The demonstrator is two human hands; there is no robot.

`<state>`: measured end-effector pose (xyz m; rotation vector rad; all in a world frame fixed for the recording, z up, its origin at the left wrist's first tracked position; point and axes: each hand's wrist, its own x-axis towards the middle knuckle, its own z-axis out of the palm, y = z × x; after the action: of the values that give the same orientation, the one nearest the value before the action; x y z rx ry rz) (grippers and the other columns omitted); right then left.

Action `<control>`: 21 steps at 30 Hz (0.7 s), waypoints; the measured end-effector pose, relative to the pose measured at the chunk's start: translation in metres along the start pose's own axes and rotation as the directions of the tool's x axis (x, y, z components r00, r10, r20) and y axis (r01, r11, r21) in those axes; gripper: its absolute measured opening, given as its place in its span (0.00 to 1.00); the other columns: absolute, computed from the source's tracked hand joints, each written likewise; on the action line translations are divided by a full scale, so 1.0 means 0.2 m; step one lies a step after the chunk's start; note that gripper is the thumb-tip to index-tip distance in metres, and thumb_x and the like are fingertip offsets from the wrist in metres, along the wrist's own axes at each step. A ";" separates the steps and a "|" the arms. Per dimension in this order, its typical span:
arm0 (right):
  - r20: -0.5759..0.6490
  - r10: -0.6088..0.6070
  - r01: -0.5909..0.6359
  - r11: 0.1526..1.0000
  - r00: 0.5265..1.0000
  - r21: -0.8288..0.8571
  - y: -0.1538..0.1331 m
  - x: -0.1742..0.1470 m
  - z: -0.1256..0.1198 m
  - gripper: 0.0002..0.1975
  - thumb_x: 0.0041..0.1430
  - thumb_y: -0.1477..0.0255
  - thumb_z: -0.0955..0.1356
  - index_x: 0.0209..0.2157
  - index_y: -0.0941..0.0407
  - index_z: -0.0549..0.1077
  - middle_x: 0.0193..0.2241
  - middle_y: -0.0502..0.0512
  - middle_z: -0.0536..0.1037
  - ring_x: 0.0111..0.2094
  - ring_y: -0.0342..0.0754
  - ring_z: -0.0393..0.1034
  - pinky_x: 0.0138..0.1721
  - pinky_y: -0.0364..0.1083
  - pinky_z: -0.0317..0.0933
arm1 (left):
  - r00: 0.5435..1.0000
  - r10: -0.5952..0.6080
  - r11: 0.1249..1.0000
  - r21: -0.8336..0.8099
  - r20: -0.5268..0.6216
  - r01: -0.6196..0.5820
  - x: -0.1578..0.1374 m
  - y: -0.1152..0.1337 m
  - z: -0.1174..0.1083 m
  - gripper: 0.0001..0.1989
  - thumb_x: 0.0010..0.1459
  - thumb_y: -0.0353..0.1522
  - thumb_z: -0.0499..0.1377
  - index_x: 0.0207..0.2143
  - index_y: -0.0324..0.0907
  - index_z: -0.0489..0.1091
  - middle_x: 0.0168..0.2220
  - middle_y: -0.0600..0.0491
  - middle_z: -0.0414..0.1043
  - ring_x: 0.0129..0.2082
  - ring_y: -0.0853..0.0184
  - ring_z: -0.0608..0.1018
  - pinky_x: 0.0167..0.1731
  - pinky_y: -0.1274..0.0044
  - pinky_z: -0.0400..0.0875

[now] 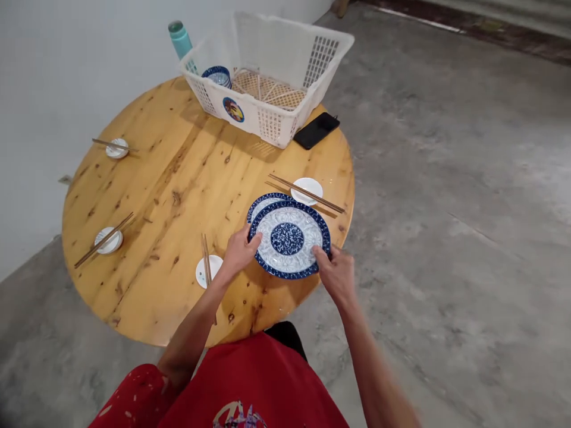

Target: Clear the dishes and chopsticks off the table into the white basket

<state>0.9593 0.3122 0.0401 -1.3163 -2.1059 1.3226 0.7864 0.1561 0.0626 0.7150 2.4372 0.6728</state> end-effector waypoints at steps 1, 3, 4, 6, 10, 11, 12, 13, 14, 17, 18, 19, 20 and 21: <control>0.020 0.000 -0.001 1.000 1.000 0.015 0.00 0.06 0.03 0.21 0.50 0.53 0.67 0.18 0.55 0.63 0.16 0.48 0.61 0.21 0.42 0.54 0.21 0.42 0.49 | 1.000 -0.020 1.000 0.014 -0.003 0.020 0.05 0.00 0.00 0.10 0.69 0.36 0.52 0.42 0.41 0.70 0.36 0.49 0.77 0.38 0.60 0.78 0.39 0.74 0.65; 0.062 0.016 -0.018 0.999 0.998 0.041 0.00 0.16 0.07 0.20 0.49 0.53 0.67 0.18 0.55 0.64 0.16 0.49 0.63 0.20 0.43 0.57 0.20 0.42 0.51 | 0.999 -0.050 0.998 0.031 0.002 0.050 0.14 0.00 -0.01 0.11 0.69 0.37 0.52 0.43 0.41 0.71 0.37 0.48 0.78 0.39 0.59 0.79 0.39 0.74 0.65; 0.084 0.028 -0.032 0.998 0.996 0.051 0.00 0.20 0.09 0.19 0.49 0.54 0.67 0.19 0.55 0.65 0.15 0.49 0.64 0.20 0.43 0.59 0.19 0.42 0.53 | 0.998 -0.063 0.997 0.037 0.009 0.063 0.17 0.00 -0.01 0.12 0.69 0.37 0.52 0.44 0.41 0.71 0.38 0.47 0.78 0.40 0.59 0.79 0.40 0.74 0.65; 0.132 0.047 -0.054 0.997 0.990 0.054 0.00 0.26 0.11 0.19 0.49 0.55 0.68 0.19 0.55 0.66 0.15 0.50 0.66 0.19 0.45 0.62 0.18 0.42 0.55 | 0.996 -0.086 0.995 0.046 0.030 0.084 0.22 -0.01 -0.01 0.13 0.70 0.38 0.51 0.46 0.41 0.71 0.41 0.46 0.79 0.42 0.57 0.80 0.41 0.73 0.66; 0.232 0.045 -0.039 0.999 0.972 -0.028 0.03 0.33 0.14 0.19 0.52 0.54 0.67 0.19 0.55 0.66 0.15 0.51 0.69 0.18 0.47 0.65 0.19 0.43 0.58 | 0.988 -0.132 0.988 0.096 0.078 0.124 0.25 -0.03 -0.02 0.17 0.70 0.39 0.49 0.48 0.40 0.72 0.45 0.42 0.80 0.47 0.54 0.80 0.44 0.72 0.68; 0.250 0.038 -0.021 0.997 0.967 -0.072 0.04 0.35 0.14 0.19 0.53 0.54 0.66 0.19 0.54 0.66 0.15 0.52 0.69 0.18 0.47 0.65 0.20 0.44 0.59 | 0.986 -0.142 0.985 0.112 0.086 0.132 0.26 -0.03 -0.02 0.18 0.71 0.40 0.48 0.49 0.39 0.72 0.47 0.41 0.80 0.48 0.53 0.80 0.45 0.71 0.68; 0.262 0.030 0.002 0.993 0.965 -0.122 0.05 0.37 0.14 0.19 0.54 0.54 0.65 0.20 0.54 0.65 0.15 0.53 0.70 0.18 0.48 0.66 0.21 0.44 0.59 | 0.984 -0.150 0.982 0.129 0.091 0.138 0.26 -0.03 -0.02 0.19 0.71 0.40 0.47 0.49 0.38 0.73 0.48 0.39 0.80 0.49 0.52 0.80 0.45 0.71 0.68; 0.268 0.018 0.030 0.984 0.963 -0.173 0.06 0.39 0.14 0.19 0.55 0.54 0.65 0.19 0.54 0.65 0.15 0.54 0.70 0.19 0.49 0.67 0.22 0.45 0.60 | 0.984 -0.154 0.979 0.147 0.093 0.140 0.26 -0.02 -0.02 0.21 0.72 0.40 0.46 0.50 0.37 0.73 0.49 0.38 0.79 0.50 0.51 0.80 0.46 0.70 0.69; 0.271 0.004 0.058 0.973 0.962 -0.221 0.07 0.41 0.14 0.19 0.56 0.54 0.64 0.20 0.53 0.64 0.15 0.55 0.70 0.20 0.50 0.68 0.23 0.45 0.60 | 0.984 -0.155 0.976 0.167 0.091 0.138 0.27 -0.02 -0.03 0.22 0.72 0.39 0.45 0.50 0.37 0.73 0.49 0.37 0.79 0.51 0.51 0.80 0.47 0.70 0.69; 0.280 -0.032 0.124 0.941 0.959 -0.316 0.09 0.44 0.15 0.19 0.57 0.54 0.63 0.21 0.52 0.63 0.16 0.56 0.70 0.24 0.53 0.70 0.27 0.46 0.60 | 0.983 -0.165 0.963 0.229 0.087 0.141 0.28 -0.01 -0.05 0.23 0.72 0.40 0.45 0.49 0.36 0.75 0.49 0.36 0.79 0.51 0.51 0.80 0.48 0.69 0.69; 0.283 -0.040 0.139 0.931 0.958 -0.337 0.10 0.45 0.15 0.18 0.57 0.54 0.63 0.21 0.51 0.62 0.16 0.56 0.70 0.25 0.53 0.70 0.27 0.47 0.60 | 0.981 -0.168 0.960 0.241 0.093 0.142 0.28 0.00 -0.06 0.23 0.72 0.40 0.45 0.49 0.36 0.76 0.49 0.36 0.79 0.51 0.51 0.80 0.48 0.69 0.70; 0.284 -0.049 0.154 0.921 0.957 -0.359 0.10 0.46 0.15 0.18 0.57 0.53 0.62 0.22 0.51 0.62 0.16 0.56 0.70 0.25 0.54 0.70 0.28 0.47 0.59 | 0.980 -0.172 0.958 0.249 0.103 0.142 0.28 0.00 -0.07 0.23 0.71 0.40 0.46 0.49 0.36 0.76 0.49 0.36 0.79 0.51 0.51 0.80 0.48 0.69 0.70; 0.283 -0.061 0.170 0.910 0.957 -0.378 0.10 0.46 0.16 0.18 0.57 0.53 0.61 0.22 0.51 0.61 0.16 0.56 0.70 0.25 0.54 0.70 0.28 0.47 0.59 | 0.978 -0.174 0.956 0.256 0.112 0.141 0.29 0.00 -0.08 0.23 0.71 0.40 0.46 0.49 0.36 0.77 0.49 0.36 0.79 0.51 0.51 0.80 0.48 0.69 0.71; 0.281 -0.076 0.187 0.901 0.957 -0.393 0.10 0.46 0.17 0.18 0.57 0.52 0.61 0.23 0.51 0.61 0.17 0.56 0.70 0.25 0.54 0.69 0.28 0.47 0.58 | 0.978 -0.173 0.955 0.264 0.117 0.138 0.29 -0.01 -0.08 0.23 0.71 0.40 0.47 0.49 0.36 0.77 0.50 0.36 0.79 0.52 0.51 0.80 0.48 0.68 0.71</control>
<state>0.8996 0.3732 -0.0105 -1.1654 -2.7253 1.0729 0.7330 0.1849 0.0553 0.6340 2.4421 0.2411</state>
